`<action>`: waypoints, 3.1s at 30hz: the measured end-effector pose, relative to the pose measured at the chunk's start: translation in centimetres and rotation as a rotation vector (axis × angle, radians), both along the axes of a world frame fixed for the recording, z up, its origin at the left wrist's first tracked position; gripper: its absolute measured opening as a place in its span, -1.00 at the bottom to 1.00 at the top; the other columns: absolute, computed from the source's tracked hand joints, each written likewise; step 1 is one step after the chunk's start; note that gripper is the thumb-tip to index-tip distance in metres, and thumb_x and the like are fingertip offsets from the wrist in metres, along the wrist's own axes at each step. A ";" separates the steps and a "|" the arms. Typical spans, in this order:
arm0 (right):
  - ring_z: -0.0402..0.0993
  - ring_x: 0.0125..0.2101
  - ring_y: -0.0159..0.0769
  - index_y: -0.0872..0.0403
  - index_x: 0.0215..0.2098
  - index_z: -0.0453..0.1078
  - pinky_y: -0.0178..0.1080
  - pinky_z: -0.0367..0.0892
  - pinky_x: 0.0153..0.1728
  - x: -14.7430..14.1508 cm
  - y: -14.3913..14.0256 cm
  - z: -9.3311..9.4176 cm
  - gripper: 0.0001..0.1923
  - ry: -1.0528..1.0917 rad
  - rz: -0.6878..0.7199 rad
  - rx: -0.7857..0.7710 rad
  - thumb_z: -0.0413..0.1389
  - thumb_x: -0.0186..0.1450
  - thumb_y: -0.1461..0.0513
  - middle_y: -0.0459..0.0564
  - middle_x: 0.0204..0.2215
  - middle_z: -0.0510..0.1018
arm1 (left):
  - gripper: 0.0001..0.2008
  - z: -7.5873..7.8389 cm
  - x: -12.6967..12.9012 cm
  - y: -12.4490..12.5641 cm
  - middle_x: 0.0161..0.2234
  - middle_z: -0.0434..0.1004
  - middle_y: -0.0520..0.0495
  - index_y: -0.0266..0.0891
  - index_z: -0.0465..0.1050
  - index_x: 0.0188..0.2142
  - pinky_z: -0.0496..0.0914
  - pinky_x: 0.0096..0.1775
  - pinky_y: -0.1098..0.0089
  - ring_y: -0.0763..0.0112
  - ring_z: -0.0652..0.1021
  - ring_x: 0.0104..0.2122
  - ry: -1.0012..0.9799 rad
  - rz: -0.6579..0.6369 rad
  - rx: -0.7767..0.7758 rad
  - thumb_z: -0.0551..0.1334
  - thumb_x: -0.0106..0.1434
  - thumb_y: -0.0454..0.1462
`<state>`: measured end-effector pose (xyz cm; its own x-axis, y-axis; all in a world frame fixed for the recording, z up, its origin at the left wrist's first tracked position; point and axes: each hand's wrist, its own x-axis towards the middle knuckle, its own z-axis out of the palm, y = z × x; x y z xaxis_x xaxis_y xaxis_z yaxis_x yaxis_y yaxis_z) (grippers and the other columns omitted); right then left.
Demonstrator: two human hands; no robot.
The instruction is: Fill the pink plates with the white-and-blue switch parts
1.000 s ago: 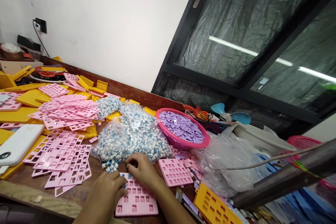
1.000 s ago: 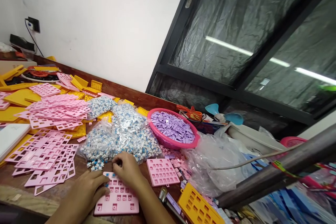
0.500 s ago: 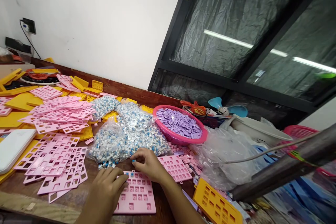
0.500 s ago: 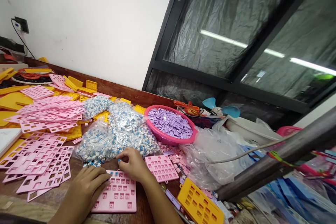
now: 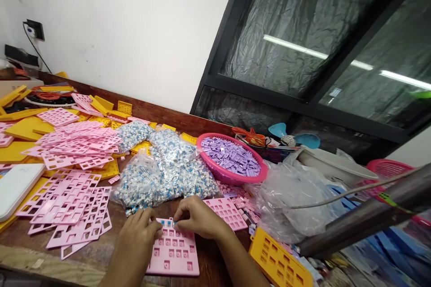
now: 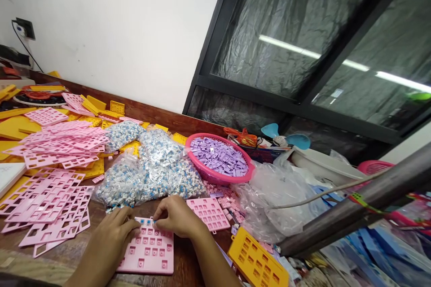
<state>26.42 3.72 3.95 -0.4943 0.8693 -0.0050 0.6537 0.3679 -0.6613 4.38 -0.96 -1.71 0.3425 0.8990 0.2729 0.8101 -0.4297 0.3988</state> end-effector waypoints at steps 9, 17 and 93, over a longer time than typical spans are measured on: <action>0.56 -0.43 -0.27 -0.03 -0.43 0.68 -0.30 0.30 -0.36 -0.3 -0.7 -0.2 -0.86 -0.092 -0.019 0.090 0.33 0.13 0.35 -0.12 -0.46 0.69 | -0.72 0.4 0.0 -0.2 -0.23 0.63 -0.03 -0.09 0.62 -0.21 0.26 -0.16 0.24 0.24 0.55 -0.19 0.082 -0.011 0.021 0.13 0.45 -0.36; 0.56 -0.43 -0.29 0.02 -0.40 0.69 -0.33 0.31 -0.38 0.3 0.0 -0.8 -0.92 -0.020 -0.050 -0.053 0.36 0.11 0.30 -0.08 -0.45 0.69 | -0.77 -1.0 -0.3 -1.3 -0.25 0.64 0.00 -0.11 0.59 -0.23 0.28 -0.20 0.26 0.29 0.54 -0.27 0.117 -0.036 0.295 0.15 0.44 -0.36; 0.37 -0.45 -0.34 0.05 -0.33 0.57 -0.30 0.28 -0.39 -2.6 1.1 -2.1 -0.78 0.416 -0.386 0.237 0.41 0.10 0.15 -0.14 -0.48 0.50 | -0.73 -2.4 -1.3 -2.2 -0.15 0.69 -0.07 -0.09 0.53 -0.07 0.50 -0.13 0.30 0.24 0.65 -0.18 -0.077 -0.314 0.266 0.14 0.37 -0.41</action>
